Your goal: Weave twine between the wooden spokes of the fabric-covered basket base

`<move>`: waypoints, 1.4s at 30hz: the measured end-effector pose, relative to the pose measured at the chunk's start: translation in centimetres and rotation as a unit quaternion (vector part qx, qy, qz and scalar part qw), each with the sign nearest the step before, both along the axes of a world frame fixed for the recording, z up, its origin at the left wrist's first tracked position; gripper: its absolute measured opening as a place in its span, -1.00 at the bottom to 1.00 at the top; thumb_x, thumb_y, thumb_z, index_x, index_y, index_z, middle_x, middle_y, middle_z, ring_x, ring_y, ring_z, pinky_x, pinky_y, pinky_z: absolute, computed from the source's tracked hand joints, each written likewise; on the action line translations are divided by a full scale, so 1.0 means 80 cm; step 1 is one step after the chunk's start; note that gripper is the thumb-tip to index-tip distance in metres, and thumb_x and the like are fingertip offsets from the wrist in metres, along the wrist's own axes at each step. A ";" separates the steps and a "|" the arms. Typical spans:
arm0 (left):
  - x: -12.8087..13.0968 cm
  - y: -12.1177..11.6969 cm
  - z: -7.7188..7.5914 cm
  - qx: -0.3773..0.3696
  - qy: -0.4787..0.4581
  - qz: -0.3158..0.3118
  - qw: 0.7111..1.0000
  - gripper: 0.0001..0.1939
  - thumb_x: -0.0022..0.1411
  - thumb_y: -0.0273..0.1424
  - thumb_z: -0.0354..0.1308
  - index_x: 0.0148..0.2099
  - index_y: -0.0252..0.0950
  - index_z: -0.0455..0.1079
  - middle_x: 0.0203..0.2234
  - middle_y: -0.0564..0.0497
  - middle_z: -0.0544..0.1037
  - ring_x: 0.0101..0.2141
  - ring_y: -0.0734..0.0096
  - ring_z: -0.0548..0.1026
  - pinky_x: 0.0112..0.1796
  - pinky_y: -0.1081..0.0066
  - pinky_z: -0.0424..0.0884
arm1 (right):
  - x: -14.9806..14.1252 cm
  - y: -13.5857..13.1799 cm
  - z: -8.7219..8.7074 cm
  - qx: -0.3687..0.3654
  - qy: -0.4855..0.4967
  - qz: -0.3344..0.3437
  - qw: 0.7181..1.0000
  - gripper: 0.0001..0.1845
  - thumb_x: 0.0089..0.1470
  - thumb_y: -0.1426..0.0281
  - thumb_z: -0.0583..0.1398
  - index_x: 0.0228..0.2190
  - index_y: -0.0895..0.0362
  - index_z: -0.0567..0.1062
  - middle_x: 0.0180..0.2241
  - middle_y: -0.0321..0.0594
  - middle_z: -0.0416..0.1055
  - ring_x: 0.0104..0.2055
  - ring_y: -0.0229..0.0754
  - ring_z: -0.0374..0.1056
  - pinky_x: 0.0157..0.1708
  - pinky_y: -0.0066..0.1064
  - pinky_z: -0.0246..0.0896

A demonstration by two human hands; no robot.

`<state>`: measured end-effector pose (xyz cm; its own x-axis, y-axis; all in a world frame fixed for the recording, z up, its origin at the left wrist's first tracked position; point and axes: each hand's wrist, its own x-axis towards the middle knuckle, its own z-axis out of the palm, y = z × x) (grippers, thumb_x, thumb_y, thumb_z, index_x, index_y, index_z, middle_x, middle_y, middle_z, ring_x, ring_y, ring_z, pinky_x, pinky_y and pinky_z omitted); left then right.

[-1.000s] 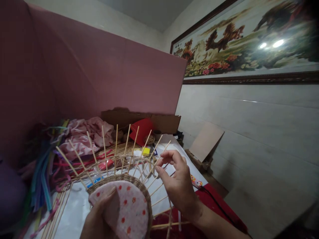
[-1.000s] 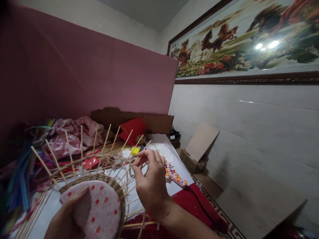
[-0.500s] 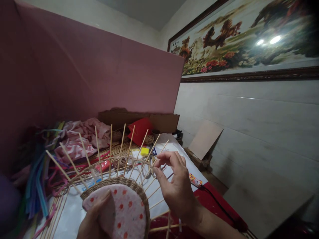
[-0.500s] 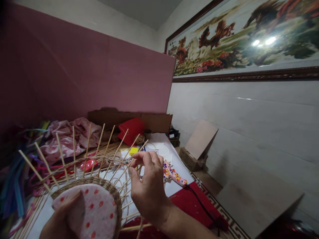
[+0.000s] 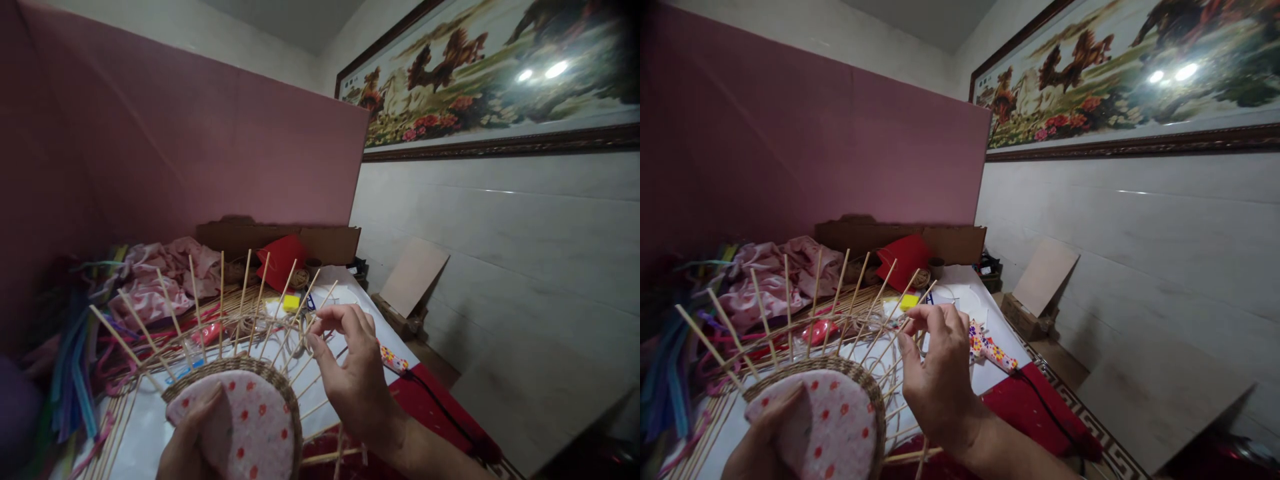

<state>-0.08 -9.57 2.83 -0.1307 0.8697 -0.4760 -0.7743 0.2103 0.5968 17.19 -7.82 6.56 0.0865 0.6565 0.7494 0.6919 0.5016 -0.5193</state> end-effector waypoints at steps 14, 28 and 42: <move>0.004 -0.003 0.007 0.024 -0.022 -0.033 0.999 -0.91 -0.05 -0.49 0.19 -0.43 -0.37 0.51 -0.54 -0.06 0.64 -0.53 0.27 0.56 -0.49 0.36 0.50 | 0.016 -0.013 -0.007 0.141 -0.187 0.017 0.972 -0.68 -0.04 0.49 0.17 -0.18 0.11 0.50 -0.40 -0.16 0.35 -0.25 -0.03 0.14 -0.26 -0.12 0.01; -0.002 0.005 -0.018 0.005 -0.029 -0.060 0.998 -0.83 -0.12 -0.41 0.24 -0.41 -0.38 0.52 -0.58 -0.11 0.61 -0.55 0.16 0.54 -0.45 0.20 0.50 | 0.014 0.000 -0.018 0.166 -0.236 0.013 0.957 -0.68 -0.02 0.48 0.18 -0.17 0.21 0.50 -0.37 -0.13 0.38 -0.20 -0.02 0.15 -0.21 -0.11 0.03; -0.008 0.007 -0.027 0.027 -0.040 -0.066 0.997 -0.86 -0.10 -0.42 0.26 -0.42 -0.38 0.52 -0.53 -0.12 0.64 -0.52 0.16 0.56 -0.41 0.22 0.51 | 0.017 -0.004 -0.005 0.165 -0.208 0.049 0.963 -0.70 -0.03 0.51 0.16 -0.19 0.18 0.52 -0.39 -0.13 0.37 -0.22 -0.03 0.13 -0.21 -0.11 0.03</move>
<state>-0.69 -8.99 0.67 0.0222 0.9011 -0.4330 -0.7873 0.2827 0.5479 18.58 -8.13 6.18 -0.3164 0.3668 0.8748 0.7468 0.6650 -0.0087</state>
